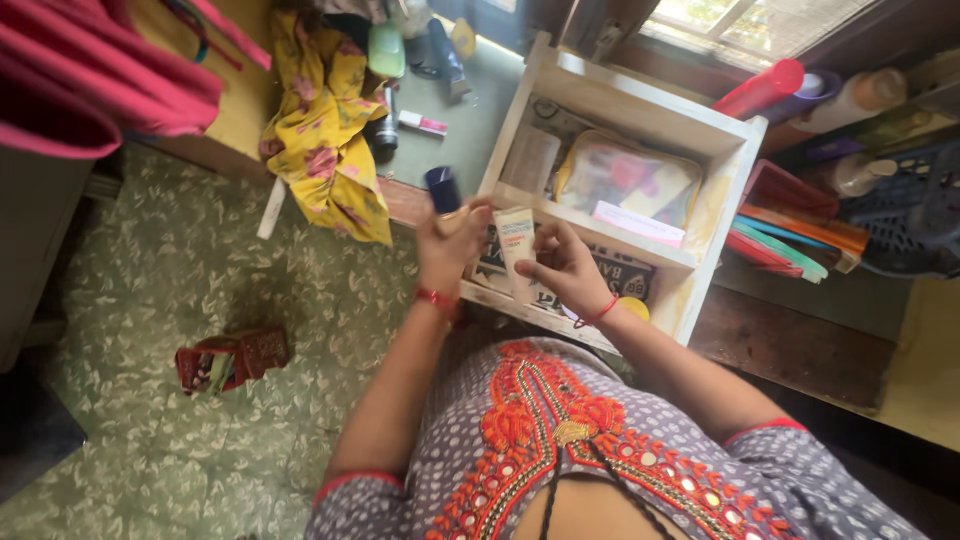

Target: The person organizes cosmetic items by picking up various bottles, tubes, and containers from a cluttered windowsill and placing them into a small pouch and a wooden crate. The person handles items one at a time, including a yellow container and a white tube, and places them into the crate.

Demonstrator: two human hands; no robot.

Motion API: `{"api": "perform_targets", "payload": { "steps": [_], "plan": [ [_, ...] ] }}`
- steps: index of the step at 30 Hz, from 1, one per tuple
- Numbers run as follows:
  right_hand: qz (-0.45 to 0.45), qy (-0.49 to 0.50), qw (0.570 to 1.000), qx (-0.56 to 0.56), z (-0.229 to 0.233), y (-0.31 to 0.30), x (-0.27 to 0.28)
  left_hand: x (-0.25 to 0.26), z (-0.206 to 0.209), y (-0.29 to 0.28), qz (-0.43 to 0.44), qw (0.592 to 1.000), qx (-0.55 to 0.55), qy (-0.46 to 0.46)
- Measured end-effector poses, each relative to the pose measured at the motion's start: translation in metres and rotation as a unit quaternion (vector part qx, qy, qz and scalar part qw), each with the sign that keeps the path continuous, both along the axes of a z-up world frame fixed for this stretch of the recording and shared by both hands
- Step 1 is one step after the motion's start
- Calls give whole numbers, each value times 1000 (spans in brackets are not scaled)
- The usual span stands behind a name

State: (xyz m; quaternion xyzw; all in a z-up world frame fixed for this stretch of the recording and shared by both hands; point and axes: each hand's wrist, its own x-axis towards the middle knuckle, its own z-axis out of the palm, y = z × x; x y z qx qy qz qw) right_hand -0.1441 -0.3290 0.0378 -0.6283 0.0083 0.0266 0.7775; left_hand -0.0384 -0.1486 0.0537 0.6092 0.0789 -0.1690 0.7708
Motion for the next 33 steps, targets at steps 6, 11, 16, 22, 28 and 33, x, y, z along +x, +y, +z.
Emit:
{"api": "perform_targets", "payload": {
  "steps": [6,11,16,22,28,33],
  "plan": [
    [-160,-103,929,-317,6,-106,73,-17,2,27,69,995,-73,-23],
    [-70,-194,765,-610,-23,-140,140,-26,6,17,71,995,-67,-5],
    [-61,-194,805,-557,-76,-138,176,-38,3,10,44,997,-65,2],
    [-51,-120,838,-530,-92,-146,199,-38,-3,2,14,998,-63,4],
    [-34,-259,779,-570,-78,-150,189,-38,1,0,-21,998,-52,27],
    [-42,-277,743,-608,-94,-153,196,-35,1,-5,-35,998,-44,26]
  ]
}}
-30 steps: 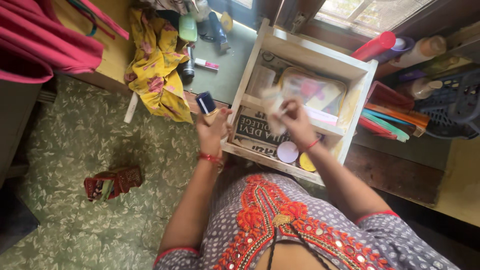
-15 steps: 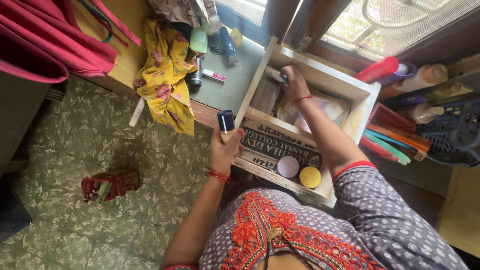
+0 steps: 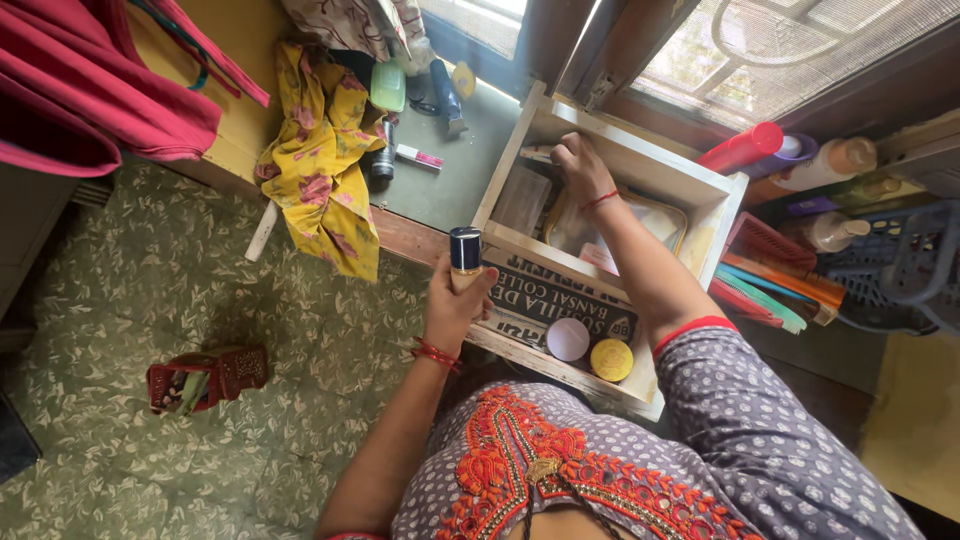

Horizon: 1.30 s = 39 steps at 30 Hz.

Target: The person organizes cosmetic items by picking up various bottles, tubes, and containers from a cluttered windowsill and placing them into a small pouch and a wooden crate. The person handles items one at a time, including a yellow container and a white tube, and places them into the crate.

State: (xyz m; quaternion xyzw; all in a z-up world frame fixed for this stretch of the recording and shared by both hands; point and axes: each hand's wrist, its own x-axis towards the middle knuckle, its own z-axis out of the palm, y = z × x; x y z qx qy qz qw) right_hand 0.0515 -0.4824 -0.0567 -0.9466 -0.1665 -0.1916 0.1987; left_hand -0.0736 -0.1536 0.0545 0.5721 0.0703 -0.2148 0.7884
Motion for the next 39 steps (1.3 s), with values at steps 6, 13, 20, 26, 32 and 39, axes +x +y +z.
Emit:
{"api": "perform_targets", "payload": {
  "steps": [6,13,20,26,32,39],
  "plan": [
    [-33,-10,994,-101,-6,-10,-16,3,-1,-3,-9,1000,6,-11],
    [-154,85,984,-18,9,-24,-51,7,0,4,-18,1000,11,-18],
    [-176,203,961,-61,-28,-27,-28,9,2,0,-38,999,28,-13],
    [-61,106,989,-82,-25,-25,-25,9,3,-4,-55,997,52,-29],
    [-69,171,983,6,21,-15,-22,8,1,-7,-59,996,35,-54],
    [13,213,874,436,105,18,-66,8,-21,-27,-57,991,12,-125]
  ]
}}
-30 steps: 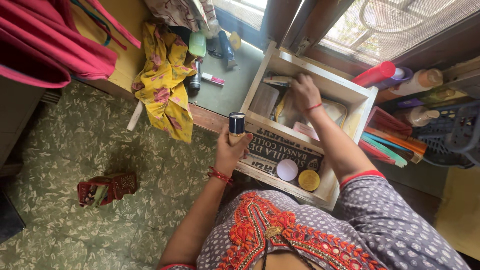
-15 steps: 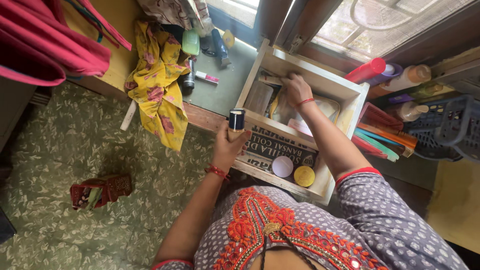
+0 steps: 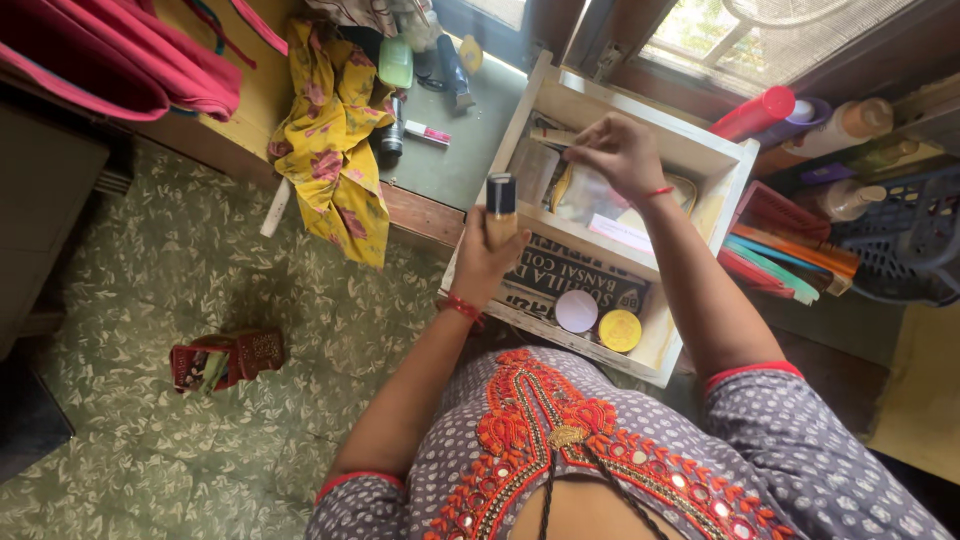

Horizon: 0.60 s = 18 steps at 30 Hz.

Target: The person organizes cosmetic items by picking up various bottles, tubes, and containers from a cluttered windowsill and placing them into a small pouch and a wooden crate. The person handles items one at a time, including a yellow container and a white tube, and places them into the crate.

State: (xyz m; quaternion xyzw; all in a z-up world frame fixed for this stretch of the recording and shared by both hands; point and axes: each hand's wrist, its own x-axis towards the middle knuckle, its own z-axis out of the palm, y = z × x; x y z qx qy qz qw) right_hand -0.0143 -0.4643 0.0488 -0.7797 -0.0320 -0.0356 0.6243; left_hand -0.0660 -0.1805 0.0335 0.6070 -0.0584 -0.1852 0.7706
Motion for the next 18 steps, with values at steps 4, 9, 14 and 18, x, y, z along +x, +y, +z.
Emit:
{"api": "perform_targets", "payload": {
  "steps": [4,9,14,18],
  "plan": [
    [133,186,944,237,37,36,-32,28,-33,-36,11,946,185,-265],
    [-30,176,963,200,26,30,-26,56,-56,-73,-124,967,40,-218],
    [-147,115,981,49,0,-3,-18,36,-39,-39,-68,966,120,-220],
    [-119,-140,919,-347,-9,-8,-7,24,-22,-8,-19,960,166,-225]
  ]
}}
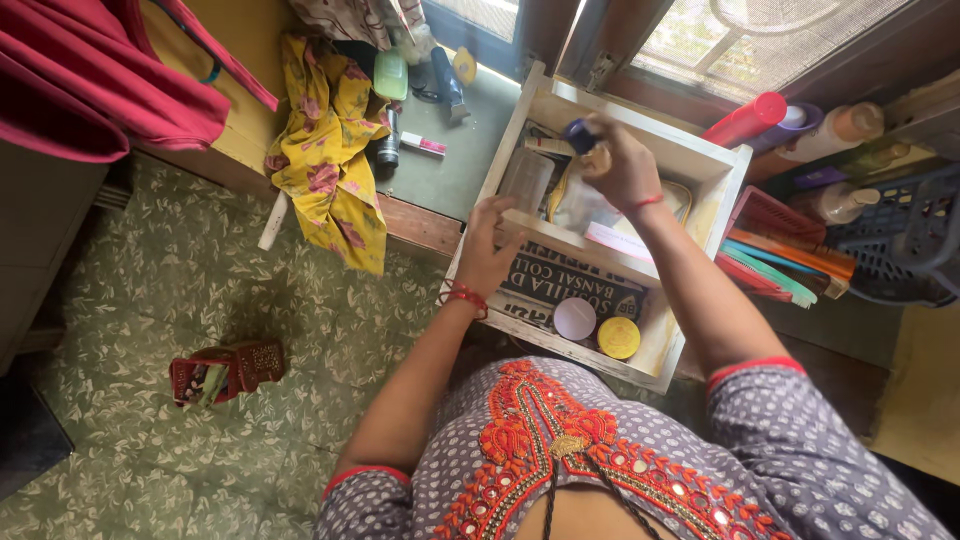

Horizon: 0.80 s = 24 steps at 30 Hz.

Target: The person organizes cosmetic items by picking up various bottles, tubes, and containers from a cluttered windowsill and placing them into a small pouch and a wooden crate. The person handles items one at a time, including a yellow container and a white tube, and places them into the crate.

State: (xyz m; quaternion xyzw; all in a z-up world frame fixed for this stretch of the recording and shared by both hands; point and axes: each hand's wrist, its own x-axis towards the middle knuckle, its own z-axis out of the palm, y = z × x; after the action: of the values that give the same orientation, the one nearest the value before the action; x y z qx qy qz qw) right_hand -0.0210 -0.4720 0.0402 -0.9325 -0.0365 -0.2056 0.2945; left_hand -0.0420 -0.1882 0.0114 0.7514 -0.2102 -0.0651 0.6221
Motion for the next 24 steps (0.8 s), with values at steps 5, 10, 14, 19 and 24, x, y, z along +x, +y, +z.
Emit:
{"api": "perform_targets", "payload": {
  "steps": [5,10,14,19,24],
  "plan": [
    [18,-34,965,-258,-32,6,46,-2,14,2,9,1000,-5,27],
    [9,-65,950,-306,-68,17,68,-2,23,8,0,999,-1,43],
    [-27,-44,942,-331,-83,22,73,1,27,17,0,999,-13,53],
    [-8,3,937,-349,-93,17,76,7,35,26,0,998,14,67],
    [-10,-78,939,-335,-85,6,62,12,43,31,-9,998,-16,61]
  ]
}}
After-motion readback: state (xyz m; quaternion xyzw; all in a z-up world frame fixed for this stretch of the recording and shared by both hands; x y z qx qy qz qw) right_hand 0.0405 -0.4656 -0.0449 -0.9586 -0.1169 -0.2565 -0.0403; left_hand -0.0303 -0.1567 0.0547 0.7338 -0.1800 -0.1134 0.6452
